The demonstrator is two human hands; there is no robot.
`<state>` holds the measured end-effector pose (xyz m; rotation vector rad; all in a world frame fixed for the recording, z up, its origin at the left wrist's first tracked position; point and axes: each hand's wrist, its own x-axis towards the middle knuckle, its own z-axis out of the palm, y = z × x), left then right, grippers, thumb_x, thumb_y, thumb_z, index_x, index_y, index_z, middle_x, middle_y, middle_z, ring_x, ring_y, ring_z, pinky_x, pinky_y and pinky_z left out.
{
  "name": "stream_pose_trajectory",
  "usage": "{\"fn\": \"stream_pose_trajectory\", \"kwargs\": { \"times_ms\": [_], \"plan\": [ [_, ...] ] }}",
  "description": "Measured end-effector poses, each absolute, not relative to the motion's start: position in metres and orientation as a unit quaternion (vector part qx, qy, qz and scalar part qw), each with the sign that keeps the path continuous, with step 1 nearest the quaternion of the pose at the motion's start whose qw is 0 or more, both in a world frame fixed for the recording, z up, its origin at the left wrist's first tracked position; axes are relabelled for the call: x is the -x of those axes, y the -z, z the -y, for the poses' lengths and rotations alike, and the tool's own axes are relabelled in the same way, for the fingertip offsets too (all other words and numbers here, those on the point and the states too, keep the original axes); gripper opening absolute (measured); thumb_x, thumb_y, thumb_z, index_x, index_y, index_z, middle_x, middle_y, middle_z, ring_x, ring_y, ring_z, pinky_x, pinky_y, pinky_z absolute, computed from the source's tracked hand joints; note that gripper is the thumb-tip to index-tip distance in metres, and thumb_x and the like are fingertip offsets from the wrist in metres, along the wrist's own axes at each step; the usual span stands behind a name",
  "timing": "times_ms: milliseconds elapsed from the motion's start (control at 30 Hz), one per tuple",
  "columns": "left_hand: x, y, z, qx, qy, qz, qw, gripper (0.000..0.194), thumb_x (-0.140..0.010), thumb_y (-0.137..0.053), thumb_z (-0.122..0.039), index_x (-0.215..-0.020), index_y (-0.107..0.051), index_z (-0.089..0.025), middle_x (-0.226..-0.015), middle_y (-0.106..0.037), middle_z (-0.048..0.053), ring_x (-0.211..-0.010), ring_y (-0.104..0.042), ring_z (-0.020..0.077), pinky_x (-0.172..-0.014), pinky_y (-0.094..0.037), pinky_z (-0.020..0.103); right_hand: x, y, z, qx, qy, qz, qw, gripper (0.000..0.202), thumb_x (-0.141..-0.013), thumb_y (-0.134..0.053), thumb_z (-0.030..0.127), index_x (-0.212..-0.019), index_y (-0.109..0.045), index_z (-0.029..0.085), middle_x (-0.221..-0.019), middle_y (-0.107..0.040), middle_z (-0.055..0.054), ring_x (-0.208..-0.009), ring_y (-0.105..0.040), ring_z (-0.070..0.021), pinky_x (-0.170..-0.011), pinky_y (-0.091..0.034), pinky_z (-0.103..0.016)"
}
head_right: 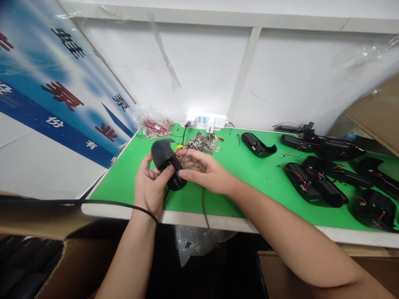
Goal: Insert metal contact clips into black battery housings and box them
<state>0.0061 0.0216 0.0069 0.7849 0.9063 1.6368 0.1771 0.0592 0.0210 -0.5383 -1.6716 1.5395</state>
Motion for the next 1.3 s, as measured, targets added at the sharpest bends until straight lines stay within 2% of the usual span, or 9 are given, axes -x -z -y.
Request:
{"fn": "stream_pose_trajectory", "kwargs": {
  "times_ms": [167,300,467,633,700,800,933,1167,1300],
  "plan": [
    [-0.006,-0.007,-0.022,-0.331,-0.687,-0.384,0.520,0.093,-0.063,-0.096,-0.027,-0.140,-0.044,-0.019,-0.090,-0.080,0.006,-0.077,-0.077,0.0187,-0.073,-0.060,0.026,-0.176,-0.021,-0.057,0.234,-0.621,0.647,0.377,0.060,-0.087,-0.081,0.041,-0.139,-0.058,0.024,-0.137,-0.064,-0.010,-0.118,-0.065,-0.0194,-0.104,-0.054,-0.036],
    [-0.008,-0.005,-0.024,-0.343,-0.701,-0.408,0.474,0.093,-0.063,-0.095,-0.030,-0.139,-0.044,-0.020,-0.089,-0.078,0.003,-0.075,-0.075,0.0167,-0.074,-0.058,0.025,-0.174,-0.020,-0.058,0.232,-0.626,0.656,0.353,0.041,-0.086,-0.082,0.039,-0.120,-0.072,0.018,-0.116,-0.075,-0.008,-0.106,-0.071,-0.0177,-0.099,-0.057,-0.034],
    [0.002,-0.012,-0.010,-0.443,-0.621,-0.556,0.329,0.101,-0.083,-0.074,-0.055,-0.157,-0.021,-0.013,-0.080,-0.069,0.002,-0.069,-0.064,0.0193,-0.075,-0.053,0.034,-0.186,-0.024,-0.069,0.313,-0.546,0.648,0.429,0.031,-0.087,-0.079,0.041,-0.107,-0.079,0.017,-0.104,-0.079,-0.007,-0.089,-0.072,-0.0159,-0.085,-0.060,-0.031],
    [0.032,-0.043,0.020,-0.553,-0.480,-0.681,0.024,0.076,-0.082,-0.065,-0.066,-0.135,-0.057,-0.013,-0.111,-0.059,0.016,-0.105,-0.057,0.0349,-0.100,-0.043,0.054,-0.213,-0.038,-0.074,0.291,-0.563,0.648,0.422,0.024,-0.090,-0.077,0.040,-0.098,-0.081,0.018,-0.090,-0.079,-0.004,-0.076,-0.070,-0.0102,-0.071,-0.056,-0.021],
    [0.038,-0.054,0.028,-0.580,-0.478,-0.657,0.067,0.065,-0.084,-0.063,-0.066,-0.126,-0.063,-0.016,-0.110,-0.057,0.013,-0.099,-0.057,0.0306,-0.093,-0.046,0.048,-0.217,-0.045,-0.071,0.270,-0.594,0.660,0.371,0.025,-0.092,-0.076,0.040,-0.097,-0.081,0.016,-0.085,-0.078,-0.004,-0.072,-0.070,-0.0105,-0.066,-0.055,-0.020],
    [0.036,-0.059,0.029,-0.627,-0.427,-0.563,0.327,0.056,-0.085,-0.063,-0.068,-0.110,-0.066,-0.018,-0.094,-0.061,0.006,-0.079,-0.057,0.0206,-0.072,-0.046,0.034,-0.208,-0.054,-0.063,0.247,-0.619,0.685,0.294,0.030,-0.092,-0.074,0.044,-0.096,-0.080,0.014,-0.081,-0.077,-0.005,-0.069,-0.070,-0.0120,-0.062,-0.056,-0.021],
    [0.028,-0.050,0.020,-0.606,-0.295,-0.432,0.599,0.053,-0.082,-0.070,-0.068,-0.089,-0.063,-0.016,-0.072,-0.055,0.000,-0.061,-0.049,0.0118,-0.053,-0.035,0.024,-0.184,-0.053,-0.060,0.268,-0.598,0.686,0.317,0.032,-0.087,-0.078,0.045,-0.090,-0.077,0.013,-0.079,-0.075,-0.004,-0.067,-0.068,-0.0110,-0.062,-0.054,-0.021],
    [0.032,-0.034,0.002,-0.492,-0.405,-0.428,0.641,0.043,-0.078,-0.082,-0.052,-0.088,-0.067,-0.013,-0.076,-0.074,0.006,-0.064,-0.065,0.0157,-0.058,-0.048,0.023,-0.159,-0.045,-0.084,0.330,-0.514,0.664,0.430,0.044,-0.094,-0.064,0.057,-0.093,-0.072,0.014,-0.083,-0.073,-0.005,-0.071,-0.064,-0.0119,-0.068,-0.053,-0.026],
    [0.041,-0.031,-0.011,-0.331,-0.596,-0.457,0.572,0.038,-0.067,-0.085,-0.039,-0.087,-0.070,-0.011,-0.078,-0.077,0.008,-0.068,-0.072,0.0196,-0.065,-0.056,0.026,-0.141,-0.044,-0.100,0.398,-0.330,0.784,0.343,0.027,-0.099,-0.057,0.036,-0.101,-0.071,0.013,-0.089,-0.073,-0.007,-0.077,-0.066,-0.0138,-0.069,-0.051,-0.026]
  ]
}}
